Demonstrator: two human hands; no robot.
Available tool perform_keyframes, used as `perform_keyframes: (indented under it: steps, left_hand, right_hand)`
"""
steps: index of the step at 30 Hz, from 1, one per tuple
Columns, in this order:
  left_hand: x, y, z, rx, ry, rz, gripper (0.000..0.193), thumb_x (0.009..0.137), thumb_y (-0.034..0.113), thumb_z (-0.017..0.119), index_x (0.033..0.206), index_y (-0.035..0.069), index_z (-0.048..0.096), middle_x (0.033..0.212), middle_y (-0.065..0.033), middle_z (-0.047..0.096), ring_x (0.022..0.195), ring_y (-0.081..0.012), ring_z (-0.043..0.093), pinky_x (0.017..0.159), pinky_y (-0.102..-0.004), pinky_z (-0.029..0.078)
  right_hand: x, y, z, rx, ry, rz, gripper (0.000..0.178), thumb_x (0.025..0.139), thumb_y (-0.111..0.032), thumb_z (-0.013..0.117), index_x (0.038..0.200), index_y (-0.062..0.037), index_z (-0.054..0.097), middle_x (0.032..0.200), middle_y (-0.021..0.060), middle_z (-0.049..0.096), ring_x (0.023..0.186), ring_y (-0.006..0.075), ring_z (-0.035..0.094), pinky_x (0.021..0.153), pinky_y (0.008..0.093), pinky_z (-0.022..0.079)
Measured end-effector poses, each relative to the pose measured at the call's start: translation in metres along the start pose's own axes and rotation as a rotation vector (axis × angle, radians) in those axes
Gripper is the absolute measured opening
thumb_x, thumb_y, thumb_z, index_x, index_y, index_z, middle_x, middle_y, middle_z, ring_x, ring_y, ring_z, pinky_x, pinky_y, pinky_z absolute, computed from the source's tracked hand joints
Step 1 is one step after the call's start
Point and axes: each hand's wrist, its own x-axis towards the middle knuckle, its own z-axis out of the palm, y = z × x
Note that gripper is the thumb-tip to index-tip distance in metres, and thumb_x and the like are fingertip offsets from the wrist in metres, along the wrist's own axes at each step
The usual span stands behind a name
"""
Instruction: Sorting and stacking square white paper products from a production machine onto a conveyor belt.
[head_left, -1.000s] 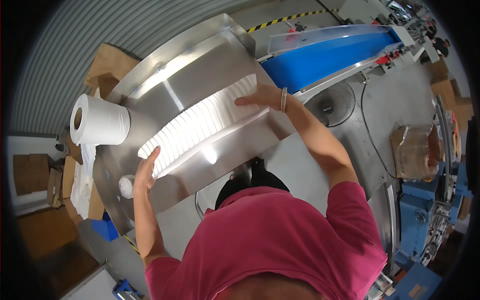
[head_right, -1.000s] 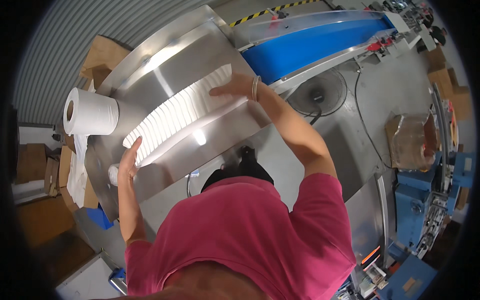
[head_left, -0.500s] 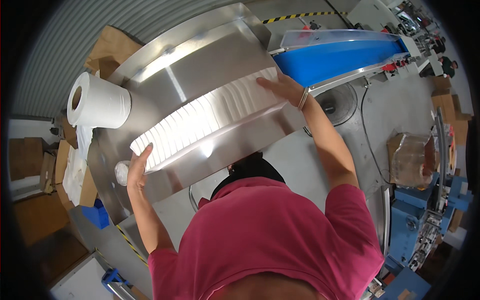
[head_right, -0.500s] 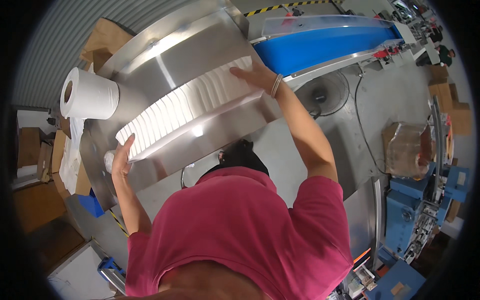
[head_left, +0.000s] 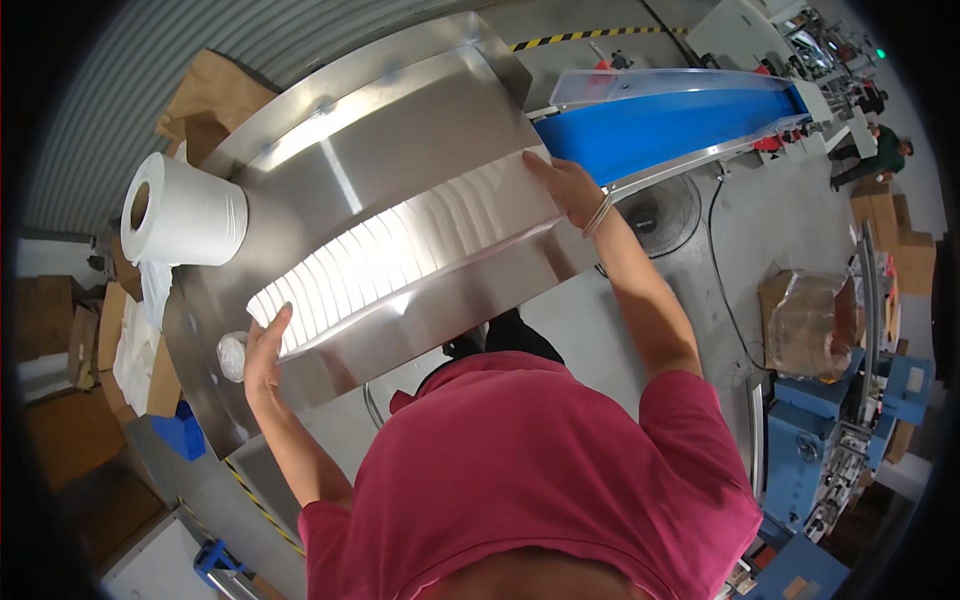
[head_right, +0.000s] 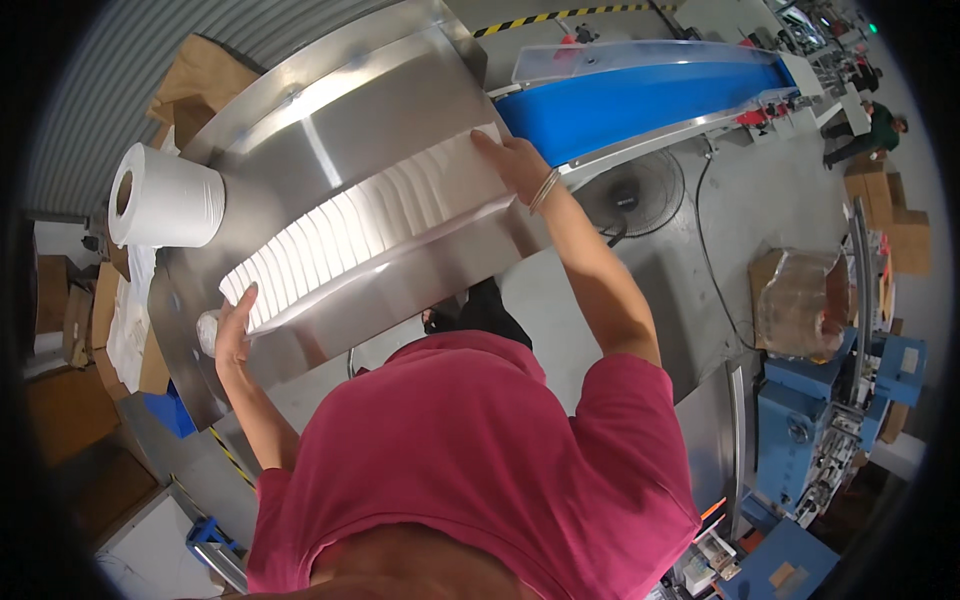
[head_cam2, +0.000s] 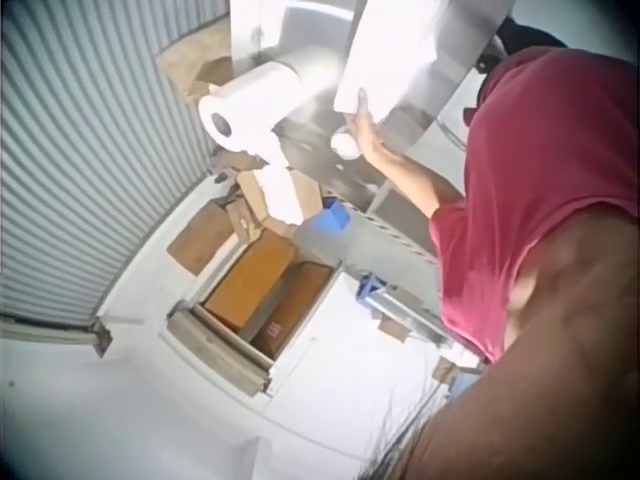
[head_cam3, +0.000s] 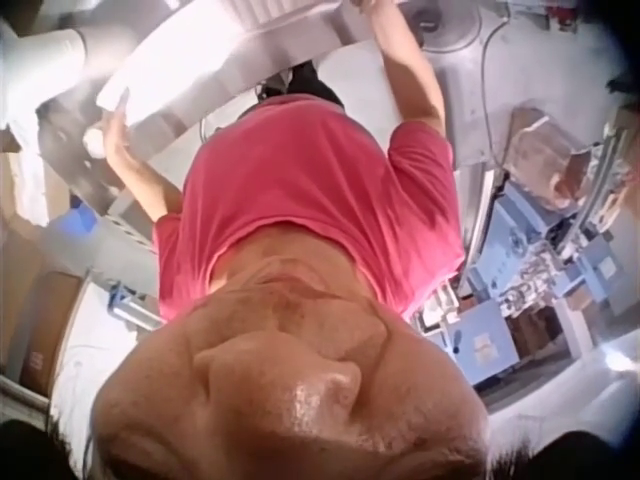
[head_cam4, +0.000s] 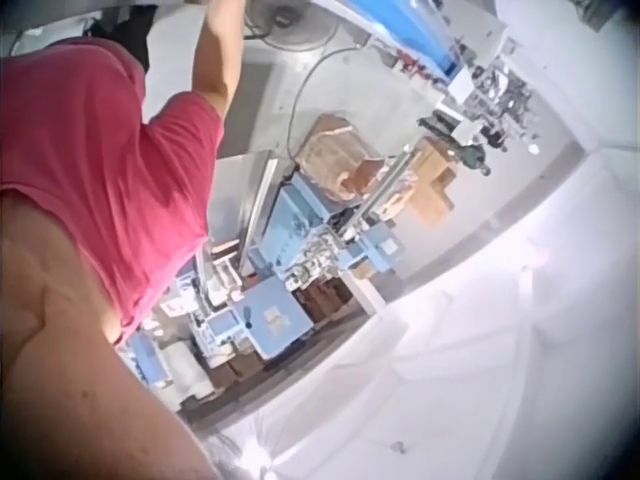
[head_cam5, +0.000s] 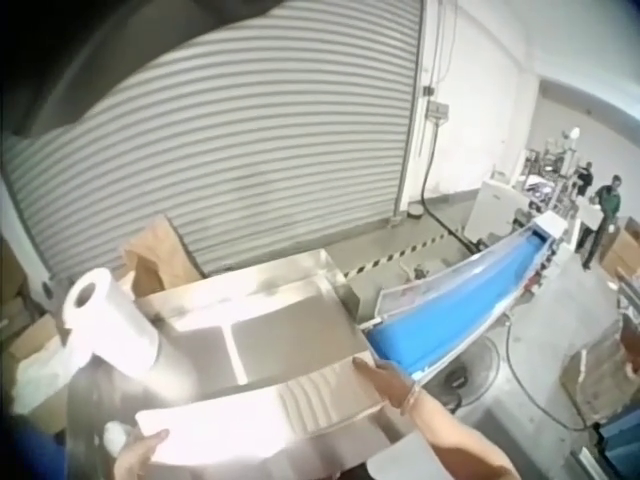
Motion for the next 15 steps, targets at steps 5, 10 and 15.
perform_keyframes:
  steps: [5, 10, 15]
  left_hand:
    - [0.000, -0.005, -0.004, -0.011, 0.024, -0.005, 0.068, 0.077, 0.025, 0.068, 0.129, -0.003, 0.034, 0.124, -0.0121, 0.047, 0.112, -0.0212, 0.046, 0.093, -0.0295, 0.036]
    - [-0.008, 0.004, 0.004, -0.045, 0.013, -0.016, 0.073, 0.075, 0.027, 0.070, 0.129, -0.003, 0.033, 0.126, -0.0120, 0.045, 0.115, -0.0211, 0.043, 0.096, -0.0303, 0.032]
    - [-0.002, -0.002, -0.003, -0.006, 0.061, -0.033, 0.076, 0.074, 0.027, 0.070, 0.130, -0.004, 0.030, 0.126, -0.0127, 0.044, 0.116, -0.0215, 0.042, 0.097, -0.0305, 0.031]
  right_hand:
    - [0.011, 0.000, -0.008, 0.321, -0.215, 0.161, 0.046, 0.085, -0.034, 0.056, 0.110, 0.0047, 0.051, 0.097, 0.0088, 0.060, 0.083, 0.0169, 0.060, 0.072, 0.0272, 0.048]
    - [0.013, 0.001, -0.014, 0.264, -0.101, 0.146, 0.042, 0.084, -0.030, 0.055, 0.109, 0.0035, 0.051, 0.097, 0.0113, 0.060, 0.082, 0.0184, 0.060, 0.072, 0.0290, 0.048]
    - [0.032, 0.022, -0.033, -0.922, 0.263, -0.391, 0.049, 0.078, -0.033, 0.058, 0.103, 0.0093, 0.051, 0.088, 0.0156, 0.062, 0.077, 0.0219, 0.061, 0.070, 0.0299, 0.049]
